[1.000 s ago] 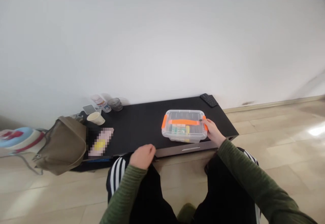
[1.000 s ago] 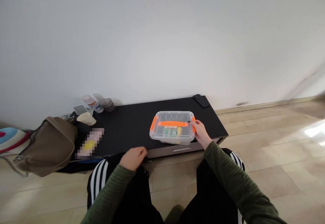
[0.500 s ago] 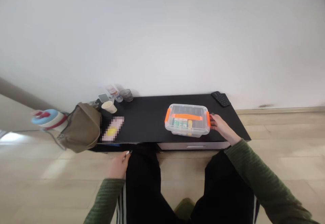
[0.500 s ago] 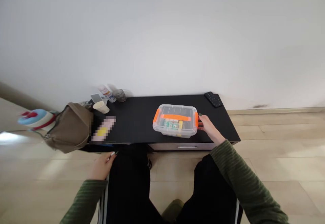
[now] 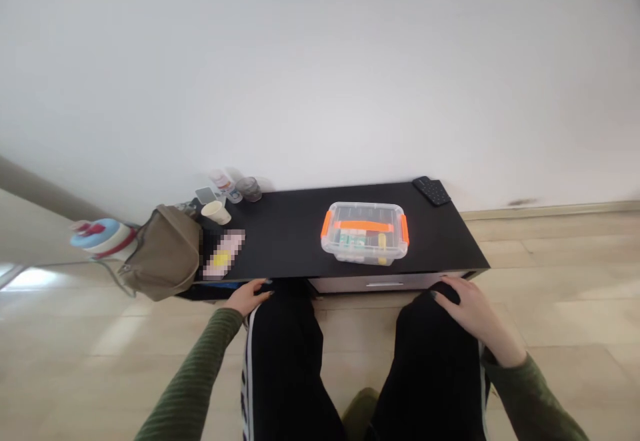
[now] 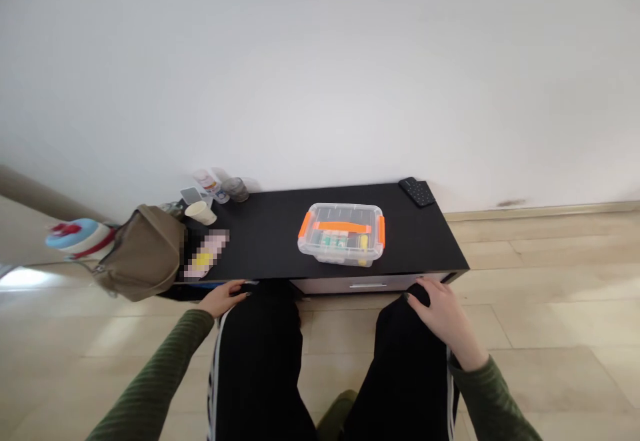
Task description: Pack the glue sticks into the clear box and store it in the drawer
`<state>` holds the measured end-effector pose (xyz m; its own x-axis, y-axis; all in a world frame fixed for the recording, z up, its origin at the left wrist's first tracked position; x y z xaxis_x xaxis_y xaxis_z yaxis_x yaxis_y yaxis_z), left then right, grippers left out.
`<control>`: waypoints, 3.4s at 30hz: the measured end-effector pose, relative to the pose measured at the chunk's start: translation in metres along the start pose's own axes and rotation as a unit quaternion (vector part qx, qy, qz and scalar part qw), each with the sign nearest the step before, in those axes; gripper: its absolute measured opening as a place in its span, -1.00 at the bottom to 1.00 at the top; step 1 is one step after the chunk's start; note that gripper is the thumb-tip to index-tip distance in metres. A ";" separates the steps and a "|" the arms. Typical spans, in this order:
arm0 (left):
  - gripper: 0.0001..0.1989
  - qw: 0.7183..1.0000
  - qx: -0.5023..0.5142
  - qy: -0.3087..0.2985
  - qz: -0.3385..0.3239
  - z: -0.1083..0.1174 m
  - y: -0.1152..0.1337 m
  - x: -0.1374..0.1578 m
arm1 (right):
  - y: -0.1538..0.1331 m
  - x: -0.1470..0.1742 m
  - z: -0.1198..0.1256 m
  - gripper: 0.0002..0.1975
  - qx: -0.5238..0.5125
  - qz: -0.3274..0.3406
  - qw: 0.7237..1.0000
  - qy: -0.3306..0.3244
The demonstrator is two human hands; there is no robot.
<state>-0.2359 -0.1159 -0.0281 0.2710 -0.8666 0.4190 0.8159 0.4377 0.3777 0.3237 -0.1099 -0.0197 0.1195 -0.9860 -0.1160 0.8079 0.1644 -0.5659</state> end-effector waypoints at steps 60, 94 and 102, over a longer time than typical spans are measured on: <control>-0.61 0.987 0.121 0.031 -0.102 0.001 0.212 -0.056 | -0.064 -0.176 -0.027 -0.53 -0.170 -0.110 0.979 0.014; -0.54 0.978 0.095 0.185 -0.014 0.052 0.131 -0.059 | -0.032 -0.198 -0.003 -0.80 -0.047 0.164 0.981 0.088; -0.68 0.941 0.008 0.237 -0.241 0.032 0.170 -0.030 | -0.044 -0.194 -0.005 -0.58 0.041 0.073 0.990 0.113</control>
<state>-0.1214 -0.0081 0.0501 0.0715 -0.9730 -0.2192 0.8957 -0.0341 0.4434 0.2620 0.0739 0.0230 0.1143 -0.9194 -0.3764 0.8363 0.2936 -0.4631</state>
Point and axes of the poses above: each hand's wrist, its own x-axis away from the middle knuckle, its own z-axis out of the back of the hand, y = z × x, the point moved 2 cm from there along -x, towards the middle knuckle, and after that the axes turned 3 degrees about z, right-handed, at the moved point
